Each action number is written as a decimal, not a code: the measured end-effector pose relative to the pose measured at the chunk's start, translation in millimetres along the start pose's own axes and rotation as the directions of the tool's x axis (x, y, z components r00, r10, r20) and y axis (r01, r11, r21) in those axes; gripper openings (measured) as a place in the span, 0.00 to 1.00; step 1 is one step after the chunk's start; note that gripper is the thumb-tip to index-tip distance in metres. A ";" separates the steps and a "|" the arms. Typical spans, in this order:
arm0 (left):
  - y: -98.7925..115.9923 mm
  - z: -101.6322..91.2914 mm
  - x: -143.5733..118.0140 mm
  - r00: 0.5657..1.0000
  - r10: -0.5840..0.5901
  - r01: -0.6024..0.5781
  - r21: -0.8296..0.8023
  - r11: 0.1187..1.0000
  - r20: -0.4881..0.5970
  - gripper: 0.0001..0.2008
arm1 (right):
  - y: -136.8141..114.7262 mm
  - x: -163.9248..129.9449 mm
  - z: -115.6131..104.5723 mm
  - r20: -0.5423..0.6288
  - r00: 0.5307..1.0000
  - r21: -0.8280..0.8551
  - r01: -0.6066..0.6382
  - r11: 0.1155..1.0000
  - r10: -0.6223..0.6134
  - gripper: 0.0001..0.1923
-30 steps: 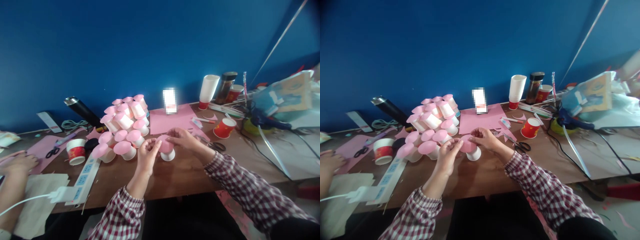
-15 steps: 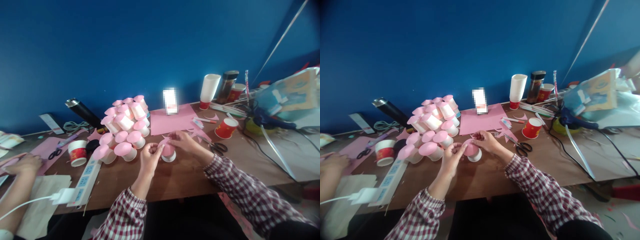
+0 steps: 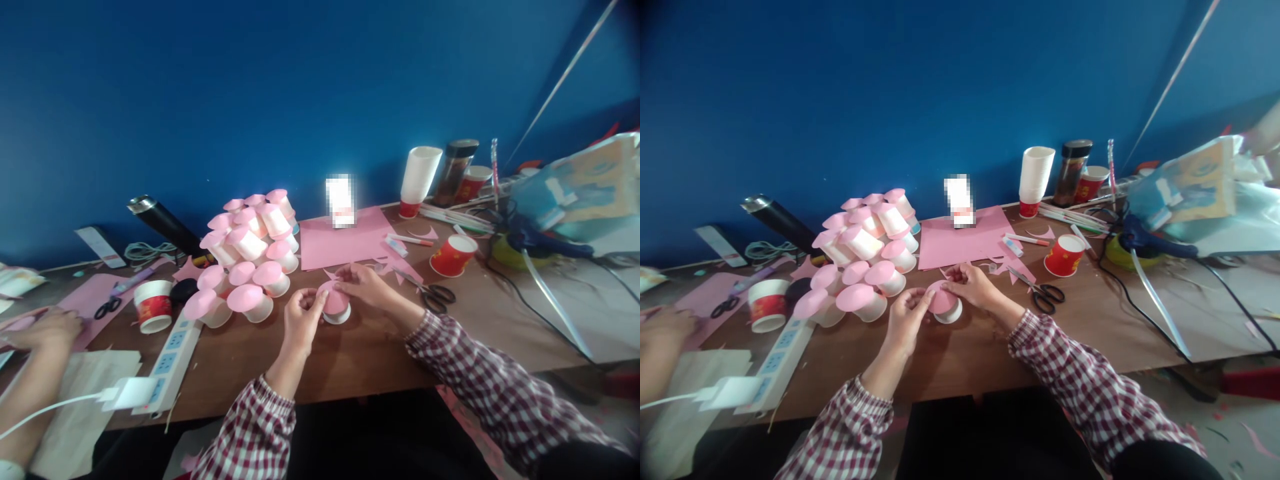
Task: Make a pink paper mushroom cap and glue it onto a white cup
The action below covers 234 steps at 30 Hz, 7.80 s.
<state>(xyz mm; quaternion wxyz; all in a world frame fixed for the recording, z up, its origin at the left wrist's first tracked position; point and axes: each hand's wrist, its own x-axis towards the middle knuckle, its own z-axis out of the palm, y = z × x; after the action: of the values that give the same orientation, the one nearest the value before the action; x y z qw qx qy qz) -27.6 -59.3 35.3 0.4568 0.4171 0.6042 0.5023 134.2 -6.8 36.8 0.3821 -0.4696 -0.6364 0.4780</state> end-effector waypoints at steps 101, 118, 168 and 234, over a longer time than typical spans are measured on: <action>-11.5 -5.3 -10.1 0.982 -0.015 0.045 -0.159 0.986 0.186 0.26 | 2.6 -29.5 8.9 0.151 0.988 0.260 -0.056 0.964 0.017 0.31; -10.4 -5.7 -10.5 0.984 -0.028 0.055 -0.151 0.987 0.175 0.27 | 3.2 -28.9 5.1 0.148 0.989 0.216 -0.052 0.975 0.020 0.27; -39.8 -18.2 -12.8 0.838 0.505 -0.524 0.567 0.635 0.208 0.37 | 31.9 -42.5 3.5 -0.267 0.959 -0.148 0.051 0.988 -0.090 0.12; -34.5 1.1 16.1 0.808 0.410 -0.574 0.406 0.711 0.424 0.07 | -31.6 99.8 58.4 -0.191 0.908 -0.431 0.264 0.863 -0.373 0.23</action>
<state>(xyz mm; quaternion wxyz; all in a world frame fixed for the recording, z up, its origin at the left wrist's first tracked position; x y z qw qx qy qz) -31.8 -48.6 -1.0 0.2623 0.7428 0.5032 0.3555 45.6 71.5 56.4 0.4360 -0.4844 -0.7313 0.2013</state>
